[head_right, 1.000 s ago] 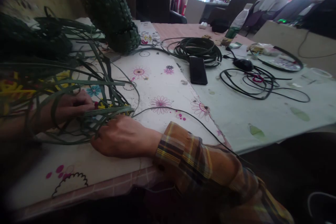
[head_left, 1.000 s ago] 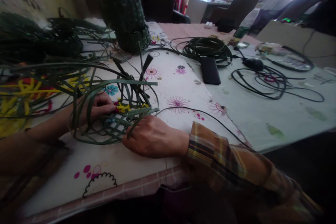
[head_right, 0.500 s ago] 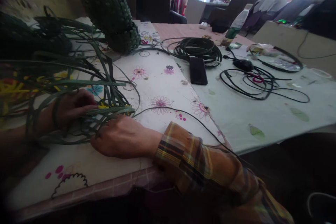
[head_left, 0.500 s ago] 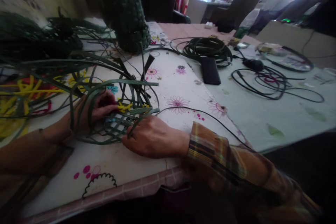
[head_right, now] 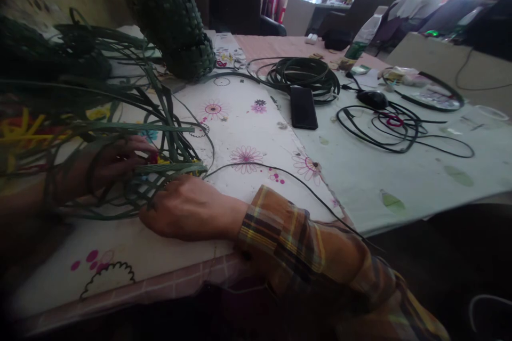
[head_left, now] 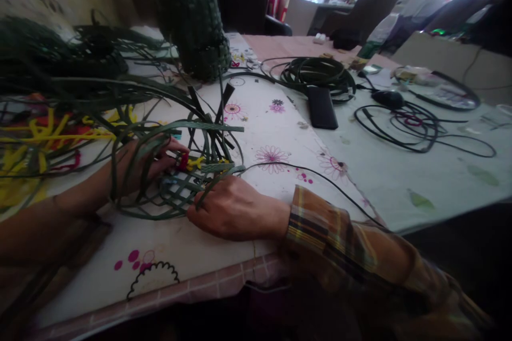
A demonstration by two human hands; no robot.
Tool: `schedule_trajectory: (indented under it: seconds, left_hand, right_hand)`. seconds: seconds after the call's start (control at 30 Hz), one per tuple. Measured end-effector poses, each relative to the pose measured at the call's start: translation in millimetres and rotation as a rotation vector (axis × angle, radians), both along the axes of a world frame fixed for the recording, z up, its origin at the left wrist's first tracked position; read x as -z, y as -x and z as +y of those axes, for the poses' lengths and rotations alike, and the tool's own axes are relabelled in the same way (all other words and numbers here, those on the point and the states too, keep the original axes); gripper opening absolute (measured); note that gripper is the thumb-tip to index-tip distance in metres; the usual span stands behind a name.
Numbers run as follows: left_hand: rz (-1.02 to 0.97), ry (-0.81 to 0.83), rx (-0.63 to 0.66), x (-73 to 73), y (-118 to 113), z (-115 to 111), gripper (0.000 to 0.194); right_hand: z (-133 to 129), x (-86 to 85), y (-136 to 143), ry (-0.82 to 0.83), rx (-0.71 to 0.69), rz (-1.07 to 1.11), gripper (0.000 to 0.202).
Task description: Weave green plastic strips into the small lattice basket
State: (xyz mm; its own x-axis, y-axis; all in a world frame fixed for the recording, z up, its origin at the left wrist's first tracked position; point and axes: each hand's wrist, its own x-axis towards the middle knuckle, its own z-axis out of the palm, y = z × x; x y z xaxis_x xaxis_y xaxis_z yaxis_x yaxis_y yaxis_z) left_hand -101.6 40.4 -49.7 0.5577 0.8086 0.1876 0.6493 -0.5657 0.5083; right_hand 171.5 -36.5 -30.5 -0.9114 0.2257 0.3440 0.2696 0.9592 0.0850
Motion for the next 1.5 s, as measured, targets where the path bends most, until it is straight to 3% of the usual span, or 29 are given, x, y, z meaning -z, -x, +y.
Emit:
schedule_trajectory:
  seconds: [0.1,0.33,0.5,0.7,0.83,1.0,1.07,1.2,1.4,1.5]
  left_hand:
    - [0.115,-0.081,0.181,0.2,4,8,0.035]
    - [0.098,-0.037,0.218,9.4,-7,10,0.036]
    - [0.130,0.000,0.137,8.4,-12,3,0.028]
    - [0.148,-0.108,0.050,6.6,-23,-2,0.029]
    - [0.070,0.063,0.139,2.7,-20,-1,0.043]
    - [-0.231,0.372,-0.207,-1.8,-9,-3,0.043]
    - [-0.181,0.320,-0.179,-1.8,-10,-3,0.051]
    - [0.012,0.118,0.034,-1.5,-19,-1,0.043]
    - [-0.082,0.543,-0.104,-11.9,-33,-7,0.042]
    - [-0.052,0.575,-0.197,-13.7,-31,-9,0.040]
  right_hand:
    - [0,-0.2,-1,0.005,0.006,-0.016,0.037]
    - [-1,-0.6,-1,0.025,0.024,-0.052,0.039]
    - [-1,-2.3,0,0.037,0.023,-0.061,0.038]
    - [-1,1.4,-1,0.037,0.022,-0.056,0.035]
    - [0,4.6,-2,0.025,0.011,-0.014,0.034]
    - [0,3.6,-2,0.021,0.005,-0.006,0.034]
    - [0,3.2,-2,0.023,0.005,-0.003,0.035]
    - [0,4.2,-2,0.049,0.010,-0.007,0.036]
    - [0,3.6,-2,0.073,0.004,0.006,0.035]
    - [0,2.8,-2,0.056,0.003,0.004,0.034]
